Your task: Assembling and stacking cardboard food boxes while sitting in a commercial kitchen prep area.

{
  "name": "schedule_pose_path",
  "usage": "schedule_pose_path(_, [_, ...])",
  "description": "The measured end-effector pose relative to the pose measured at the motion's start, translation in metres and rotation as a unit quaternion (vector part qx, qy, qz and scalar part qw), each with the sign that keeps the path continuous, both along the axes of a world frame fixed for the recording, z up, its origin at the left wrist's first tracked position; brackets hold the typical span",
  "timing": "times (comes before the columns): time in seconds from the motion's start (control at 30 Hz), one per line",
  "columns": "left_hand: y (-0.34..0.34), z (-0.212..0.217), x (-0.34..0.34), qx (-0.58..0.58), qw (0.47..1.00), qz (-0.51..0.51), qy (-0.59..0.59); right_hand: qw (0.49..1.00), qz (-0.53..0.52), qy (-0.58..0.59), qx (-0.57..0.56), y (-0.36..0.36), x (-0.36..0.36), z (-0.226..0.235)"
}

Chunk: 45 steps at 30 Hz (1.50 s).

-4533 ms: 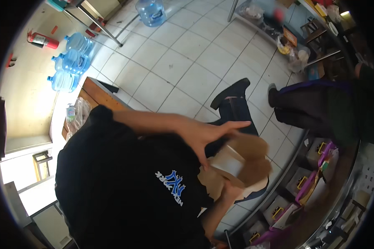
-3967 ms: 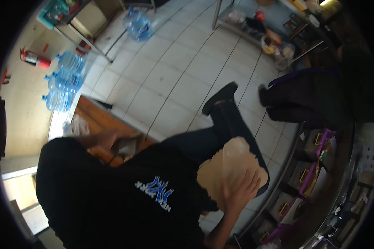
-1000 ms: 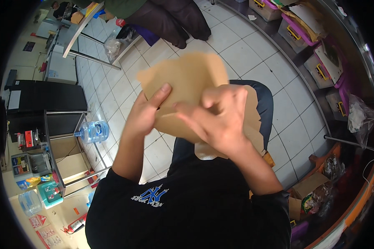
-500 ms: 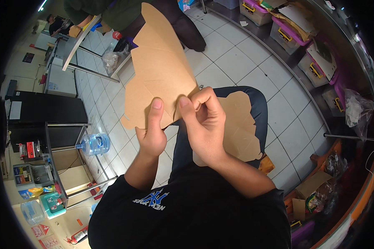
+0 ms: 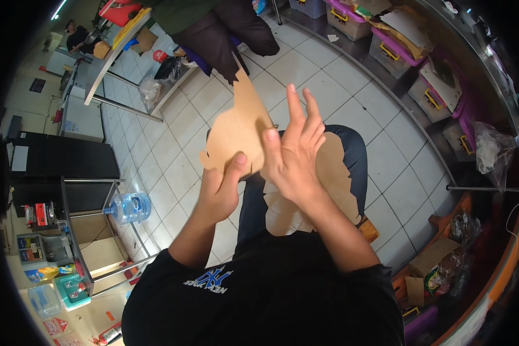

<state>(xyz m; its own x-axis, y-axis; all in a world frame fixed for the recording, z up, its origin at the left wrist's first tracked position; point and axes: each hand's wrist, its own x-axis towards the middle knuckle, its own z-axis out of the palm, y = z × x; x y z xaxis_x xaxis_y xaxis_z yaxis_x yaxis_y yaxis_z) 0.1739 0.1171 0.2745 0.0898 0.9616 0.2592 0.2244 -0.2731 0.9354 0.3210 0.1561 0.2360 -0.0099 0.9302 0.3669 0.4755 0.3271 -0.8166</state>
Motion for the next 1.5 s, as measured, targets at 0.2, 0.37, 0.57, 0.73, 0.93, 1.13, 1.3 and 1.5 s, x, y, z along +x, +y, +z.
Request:
schedule_pose_path(0.2, [-0.011,-0.004,-0.039,-0.232,0.963,-0.121,-0.060,0.993,0.106,-0.011,0.053,-0.010,0.001,-0.001])
schedule_pose_path(0.37, [-0.020,-0.016,-0.028,-0.286,0.933,-0.141,-0.168,0.990,0.100,0.099,0.006,-0.006,-0.003,-0.006])
schedule_pose_path(0.57, [-0.014,-0.051,-0.062,-0.375,0.886,-0.223,-0.160,0.983,0.156,0.088,0.049,0.004,0.007,-0.004])
schedule_pose_path(0.73, [-0.006,-0.030,-0.054,-0.329,0.895,-0.186,-0.237,0.963,0.143,0.216,-0.080,-0.005,0.000,0.000])
schedule_pose_path(0.93, [0.011,-0.038,-0.043,-0.374,0.885,-0.172,-0.219,0.981,0.115,0.133,-0.082,-0.002,0.021,-0.001])
schedule_pose_path(1.13, [0.006,-0.042,-0.036,-0.382,0.886,-0.184,-0.188,0.986,0.140,0.067,0.053,-0.002,0.027,-0.003])
schedule_pose_path(1.3, [0.006,-0.030,-0.031,-0.366,0.895,-0.185,-0.175,0.966,0.152,-0.018,0.207,0.006,0.033,-0.011])
schedule_pose_path(1.5, [0.008,-0.022,-0.033,-0.332,0.911,-0.207,-0.132,0.938,0.154,-0.076,0.302,0.014,0.038,-0.007])
